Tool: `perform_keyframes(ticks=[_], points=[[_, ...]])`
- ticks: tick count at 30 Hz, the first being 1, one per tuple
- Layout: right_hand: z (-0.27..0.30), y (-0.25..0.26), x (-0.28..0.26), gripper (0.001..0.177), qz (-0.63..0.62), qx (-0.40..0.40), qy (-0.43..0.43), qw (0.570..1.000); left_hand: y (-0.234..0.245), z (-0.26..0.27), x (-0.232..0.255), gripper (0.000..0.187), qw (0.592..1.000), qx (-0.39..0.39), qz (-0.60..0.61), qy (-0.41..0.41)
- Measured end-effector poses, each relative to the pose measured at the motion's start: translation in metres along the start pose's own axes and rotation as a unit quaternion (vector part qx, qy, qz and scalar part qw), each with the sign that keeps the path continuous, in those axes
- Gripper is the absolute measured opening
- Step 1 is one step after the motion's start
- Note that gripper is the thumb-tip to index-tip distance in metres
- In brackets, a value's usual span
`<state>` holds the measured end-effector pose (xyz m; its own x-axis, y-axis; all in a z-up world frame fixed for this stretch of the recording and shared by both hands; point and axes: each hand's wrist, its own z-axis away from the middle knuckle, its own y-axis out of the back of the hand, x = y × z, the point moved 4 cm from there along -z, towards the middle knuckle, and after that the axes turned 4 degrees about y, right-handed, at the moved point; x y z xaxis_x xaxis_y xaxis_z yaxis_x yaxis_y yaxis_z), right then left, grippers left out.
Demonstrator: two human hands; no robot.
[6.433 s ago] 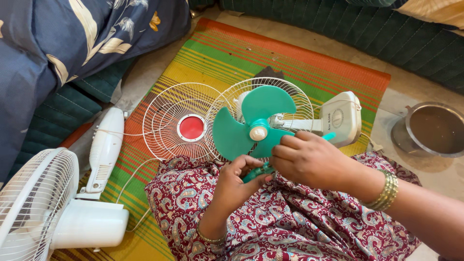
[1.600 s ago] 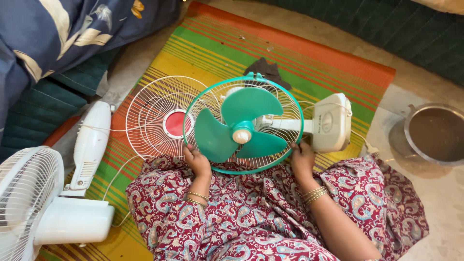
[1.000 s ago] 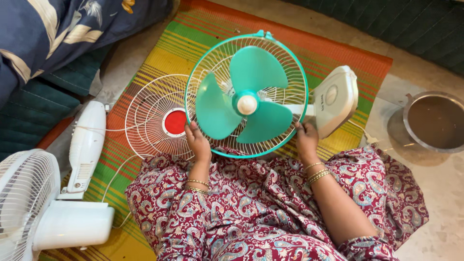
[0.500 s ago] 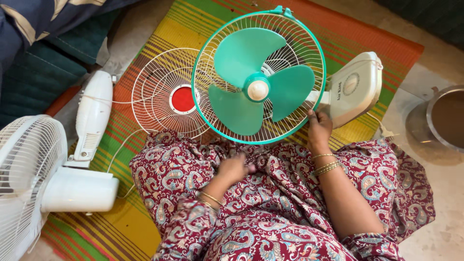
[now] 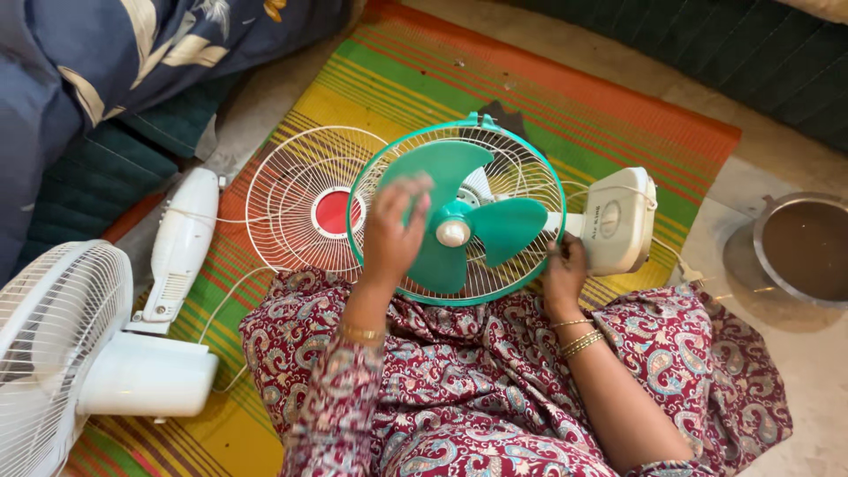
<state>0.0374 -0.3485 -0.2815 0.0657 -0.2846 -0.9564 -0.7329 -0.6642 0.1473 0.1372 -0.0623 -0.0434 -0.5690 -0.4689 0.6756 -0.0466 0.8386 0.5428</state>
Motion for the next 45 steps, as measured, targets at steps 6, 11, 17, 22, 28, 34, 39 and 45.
perform_keyframes(ticks=[6,11,17,22,28,34,39,45], points=[[0.003,-0.004,0.004,0.024,-0.158,0.061,-0.084,0.982,-0.041,-0.105,-0.004,0.045,0.96,0.053,-0.204,-0.182],[0.006,0.007,0.001,0.02,-0.286,0.027,-0.055,0.956,-0.031,-0.108,0.012,0.036,0.995,-0.042,-0.086,-0.039],[-0.016,0.037,-0.088,0.027,-0.308,0.0,0.06,0.95,0.042,-0.036,0.112,0.039,0.996,-0.051,-0.061,-0.044],[-0.007,0.073,-0.239,0.023,-0.133,0.031,0.279,0.95,0.043,-0.006,0.15,0.04,0.985,-0.135,-0.074,0.074],[-0.014,0.078,-0.353,0.017,0.134,-0.146,0.383,0.902,0.039,0.013,0.159,0.039,0.993,-0.117,-0.019,0.007],[-0.024,0.069,-0.371,0.015,0.102,-0.293,0.369,0.876,0.044,0.024,0.166,0.035,0.995,-0.095,-0.01,-0.042],[-0.023,0.068,-0.375,0.012,0.068,-0.351,0.379,0.854,0.048,0.028,0.17,0.035,0.99,-0.139,-0.017,-0.014],[-0.023,0.061,-0.374,0.015,0.042,-0.416,0.349,0.839,0.051,0.03,0.172,0.033,0.987,-0.155,-0.025,-0.035]])
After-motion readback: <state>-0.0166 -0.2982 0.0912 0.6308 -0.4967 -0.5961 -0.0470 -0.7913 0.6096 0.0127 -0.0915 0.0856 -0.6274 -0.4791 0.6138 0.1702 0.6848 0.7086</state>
